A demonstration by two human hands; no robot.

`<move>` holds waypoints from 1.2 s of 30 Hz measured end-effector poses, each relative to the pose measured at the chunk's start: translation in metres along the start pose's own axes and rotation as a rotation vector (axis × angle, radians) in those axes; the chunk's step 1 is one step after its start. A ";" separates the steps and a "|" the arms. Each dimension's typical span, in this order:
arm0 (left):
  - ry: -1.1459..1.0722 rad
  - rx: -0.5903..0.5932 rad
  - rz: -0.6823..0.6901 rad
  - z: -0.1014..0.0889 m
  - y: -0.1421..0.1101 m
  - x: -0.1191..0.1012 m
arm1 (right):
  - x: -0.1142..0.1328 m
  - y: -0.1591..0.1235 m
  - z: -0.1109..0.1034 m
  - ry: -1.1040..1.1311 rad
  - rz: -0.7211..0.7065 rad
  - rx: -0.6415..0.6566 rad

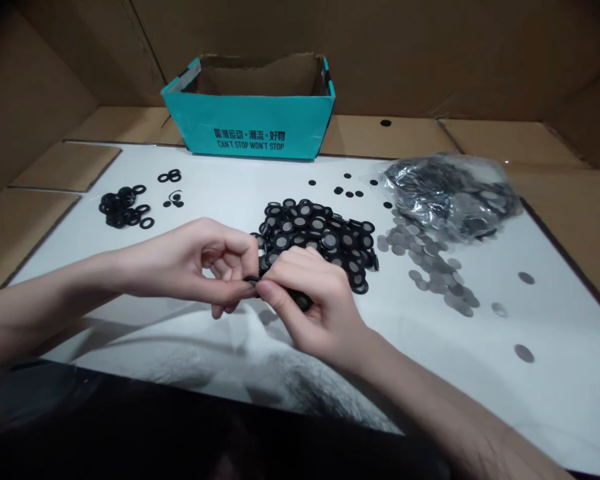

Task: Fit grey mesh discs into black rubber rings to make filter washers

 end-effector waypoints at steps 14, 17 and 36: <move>0.160 0.007 0.004 0.003 -0.003 -0.010 | 0.000 -0.001 -0.005 -0.003 0.002 -0.119; 0.203 -0.067 0.079 -0.002 -0.004 -0.013 | 0.001 -0.001 -0.003 -0.037 -0.004 -0.126; 0.176 -0.075 0.169 -0.001 -0.005 -0.014 | -0.002 -0.001 -0.006 0.035 0.026 -0.120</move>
Point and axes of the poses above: each hand's wrist, its own y-axis towards the middle knuckle, its own z-axis out of the palm, x = y × z, the point moved 6 cm from there along y, towards the middle knuckle, and after that the axes turned 6 degrees about -y, right-handed, at the moved point
